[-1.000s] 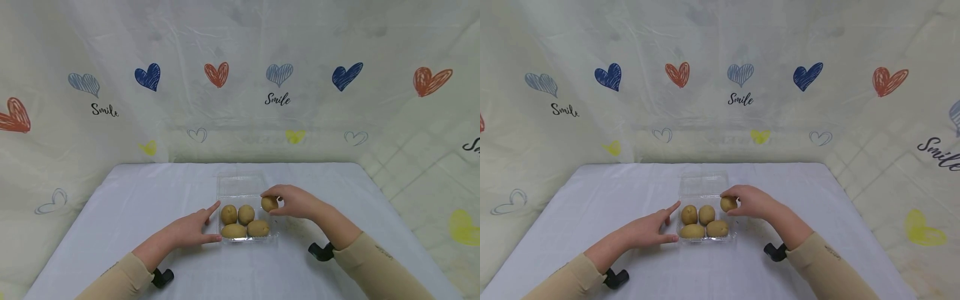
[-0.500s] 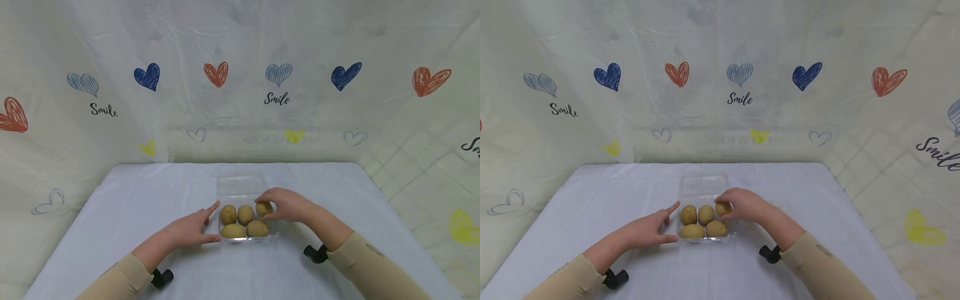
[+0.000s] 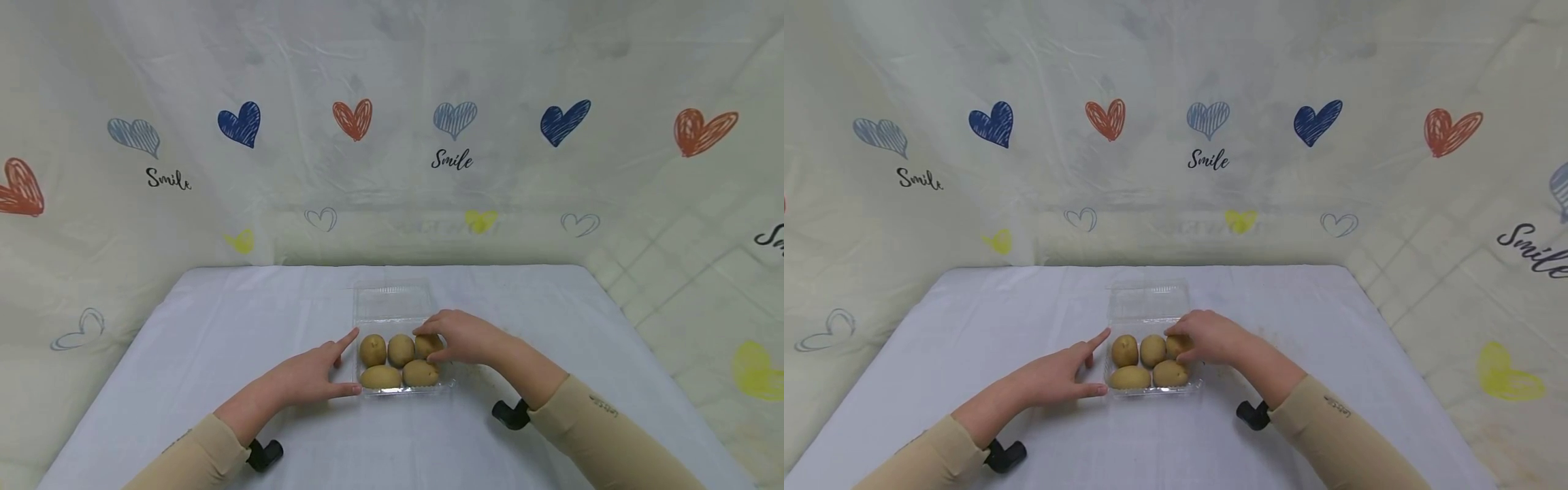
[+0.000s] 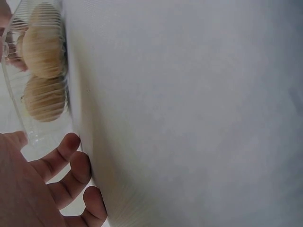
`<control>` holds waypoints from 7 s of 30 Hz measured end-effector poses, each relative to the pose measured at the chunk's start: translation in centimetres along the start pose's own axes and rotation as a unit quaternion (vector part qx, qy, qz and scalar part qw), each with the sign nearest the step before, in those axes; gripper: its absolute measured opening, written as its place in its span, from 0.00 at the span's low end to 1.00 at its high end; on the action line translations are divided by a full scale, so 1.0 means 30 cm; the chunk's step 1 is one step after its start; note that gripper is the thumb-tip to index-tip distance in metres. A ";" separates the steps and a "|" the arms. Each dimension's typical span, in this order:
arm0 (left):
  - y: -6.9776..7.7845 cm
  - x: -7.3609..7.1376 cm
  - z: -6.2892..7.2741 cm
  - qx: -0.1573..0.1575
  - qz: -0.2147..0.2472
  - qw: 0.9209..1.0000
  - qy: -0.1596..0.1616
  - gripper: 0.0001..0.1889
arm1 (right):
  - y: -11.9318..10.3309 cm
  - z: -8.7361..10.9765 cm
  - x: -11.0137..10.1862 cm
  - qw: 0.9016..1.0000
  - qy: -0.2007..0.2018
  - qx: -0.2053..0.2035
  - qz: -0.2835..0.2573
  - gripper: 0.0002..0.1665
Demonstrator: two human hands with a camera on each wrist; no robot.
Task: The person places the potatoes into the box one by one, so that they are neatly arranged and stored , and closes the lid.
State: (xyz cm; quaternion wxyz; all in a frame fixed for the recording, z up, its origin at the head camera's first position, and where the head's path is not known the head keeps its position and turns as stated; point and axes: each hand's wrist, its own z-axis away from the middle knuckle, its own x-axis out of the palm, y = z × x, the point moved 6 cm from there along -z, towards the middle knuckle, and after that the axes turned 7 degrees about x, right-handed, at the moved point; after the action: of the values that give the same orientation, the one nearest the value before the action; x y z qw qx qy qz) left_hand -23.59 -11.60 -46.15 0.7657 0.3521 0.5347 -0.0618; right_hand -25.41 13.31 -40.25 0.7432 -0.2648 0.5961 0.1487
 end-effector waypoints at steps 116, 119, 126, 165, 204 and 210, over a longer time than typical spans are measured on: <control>-0.015 -0.136 -0.070 0.006 0.203 0.967 0.152 0.27 | 0.217 0.032 -0.002 0.940 0.121 0.164 -0.272 0.25; -0.001 -0.140 -0.050 0.010 0.202 0.966 0.161 0.25 | 0.209 0.048 -0.010 0.942 0.126 0.159 -0.269 0.22; 0.008 -0.129 -0.013 0.006 0.191 0.967 0.166 0.23 | 0.188 0.087 -0.020 0.943 0.131 0.154 -0.264 0.17; 0.080 -0.033 0.099 -0.021 0.194 0.970 0.145 0.23 | 0.120 0.218 0.071 0.954 0.055 0.086 -0.281 0.30; 0.103 0.054 0.093 0.009 0.357 0.929 0.102 0.36 | 0.085 0.203 0.150 0.890 -0.046 0.108 -0.440 0.53; 0.104 0.058 0.089 0.001 0.364 0.926 0.099 0.36 | 0.086 0.205 0.162 0.883 -0.051 0.111 -0.452 0.54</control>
State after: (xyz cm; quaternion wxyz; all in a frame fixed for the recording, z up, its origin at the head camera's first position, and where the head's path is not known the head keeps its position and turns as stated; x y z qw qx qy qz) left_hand -19.31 -10.40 -45.69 0.6784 0.5276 0.4428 0.2559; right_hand -20.64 18.48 -44.58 0.7840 -0.4131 0.3853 -0.2574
